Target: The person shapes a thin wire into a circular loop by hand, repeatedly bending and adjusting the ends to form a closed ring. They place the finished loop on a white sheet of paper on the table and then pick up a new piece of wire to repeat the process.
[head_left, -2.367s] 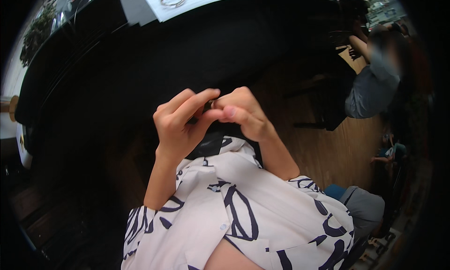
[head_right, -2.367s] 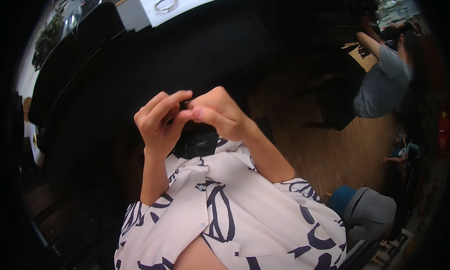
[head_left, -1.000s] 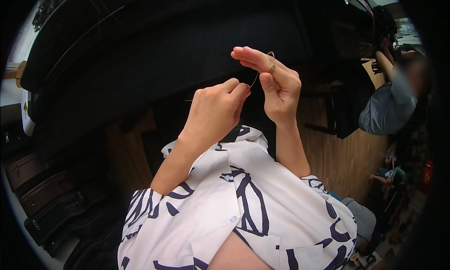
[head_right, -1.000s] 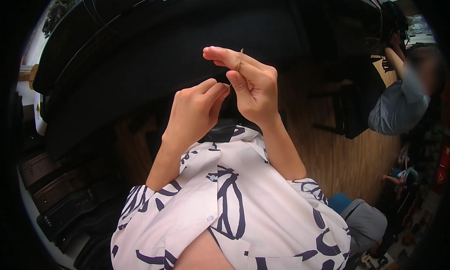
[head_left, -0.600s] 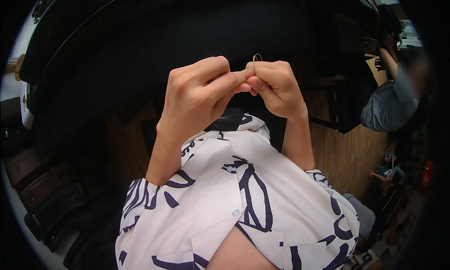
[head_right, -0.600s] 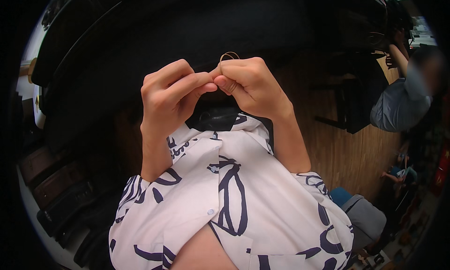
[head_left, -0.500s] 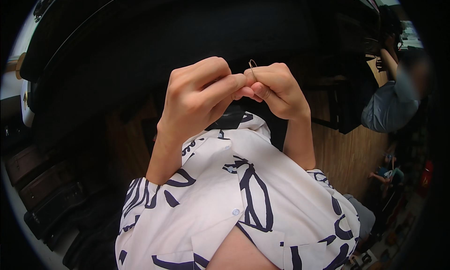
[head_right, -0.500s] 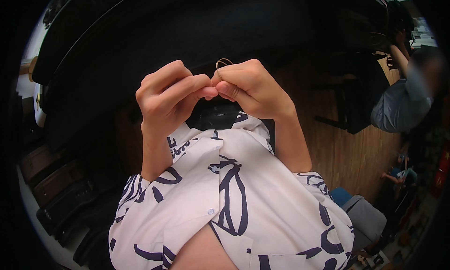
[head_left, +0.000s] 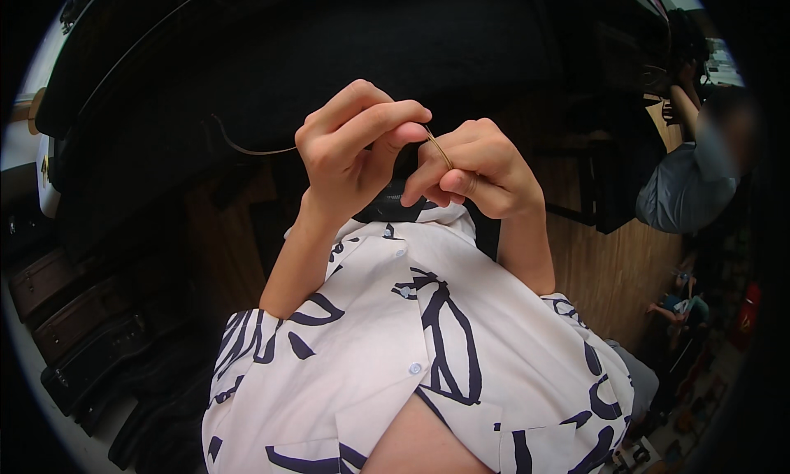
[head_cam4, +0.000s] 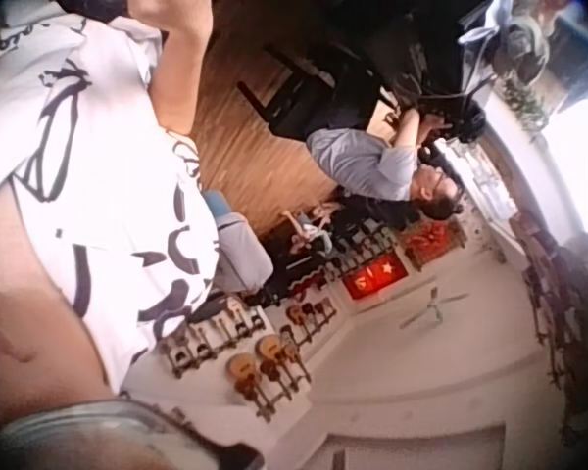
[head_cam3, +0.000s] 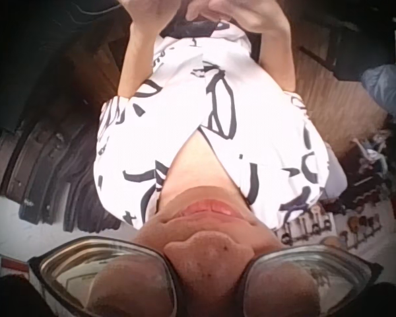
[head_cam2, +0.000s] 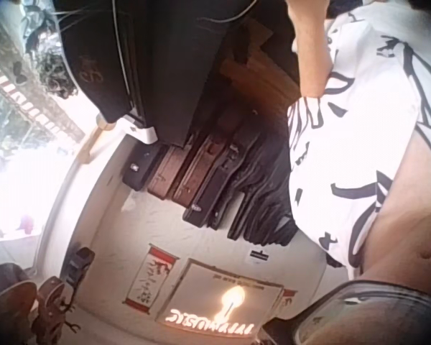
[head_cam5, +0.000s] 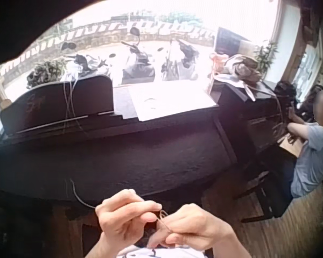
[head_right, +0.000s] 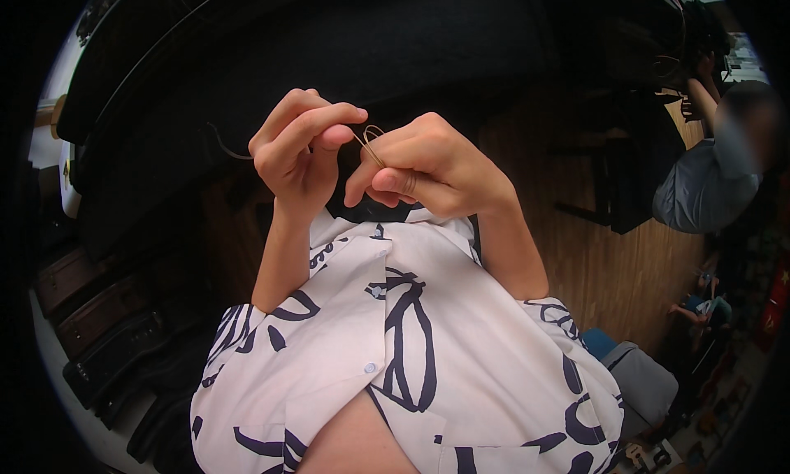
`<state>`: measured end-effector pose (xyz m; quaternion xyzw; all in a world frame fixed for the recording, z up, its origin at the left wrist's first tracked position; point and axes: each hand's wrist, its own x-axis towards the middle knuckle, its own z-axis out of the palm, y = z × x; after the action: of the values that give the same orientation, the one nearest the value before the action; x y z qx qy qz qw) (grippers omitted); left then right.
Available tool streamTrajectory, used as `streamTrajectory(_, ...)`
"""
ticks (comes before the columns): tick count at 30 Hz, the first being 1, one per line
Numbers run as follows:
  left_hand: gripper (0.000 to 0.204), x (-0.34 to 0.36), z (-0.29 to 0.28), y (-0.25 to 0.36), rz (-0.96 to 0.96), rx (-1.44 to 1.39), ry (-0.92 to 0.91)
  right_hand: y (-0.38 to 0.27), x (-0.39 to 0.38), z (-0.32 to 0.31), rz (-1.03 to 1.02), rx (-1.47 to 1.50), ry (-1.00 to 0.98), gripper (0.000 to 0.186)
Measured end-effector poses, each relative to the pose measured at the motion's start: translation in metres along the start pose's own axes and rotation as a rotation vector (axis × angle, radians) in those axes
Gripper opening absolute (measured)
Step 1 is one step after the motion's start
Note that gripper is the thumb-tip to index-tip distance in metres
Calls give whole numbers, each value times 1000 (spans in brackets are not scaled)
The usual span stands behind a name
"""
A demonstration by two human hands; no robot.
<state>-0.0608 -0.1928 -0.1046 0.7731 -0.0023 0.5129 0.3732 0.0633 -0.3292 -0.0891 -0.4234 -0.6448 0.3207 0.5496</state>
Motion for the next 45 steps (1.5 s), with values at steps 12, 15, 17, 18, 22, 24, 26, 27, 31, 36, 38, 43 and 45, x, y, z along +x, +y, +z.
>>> streamTrajectory(12,26,-9,14,9,-183,94,-98,-7,9,12,-196,-20,189,54)
streamTrajectory(15,52,-8,14,14,-171,101,-182,-8,9,9,-204,-117,229,54)
streamTrajectory(17,51,-9,16,15,-191,80,-216,-7,10,10,-214,-162,292,55)
streamTrajectory(18,47,-13,17,16,-234,47,-232,-7,10,10,-220,-184,324,55)
streamTrajectory(22,26,-16,16,13,-153,84,-270,-4,14,5,-287,-227,431,43)
streamTrajectory(24,16,-9,16,18,-129,102,-277,-5,13,2,-263,-293,452,45)
streamTrajectory(26,16,-6,17,22,-123,177,-301,-1,13,3,-267,-324,514,45)
streamTrajectory(27,15,-5,15,23,-103,224,-327,-1,14,2,-265,-354,539,39)
streamTrajectory(31,15,1,7,32,-100,348,-425,7,12,-2,-229,-602,647,25)
streamTrajectory(36,8,10,-6,36,-25,386,-333,5,7,-6,-100,-815,561,20)
streamTrajectory(38,7,16,-12,34,-32,327,-262,3,2,-8,-34,-782,442,28)
streamTrajectory(43,7,16,-13,24,-26,236,-114,-5,1,-2,-35,-273,254,42)
streamTrajectory(45,4,17,-13,25,-17,213,-77,-1,-1,-4,-82,-184,234,42)
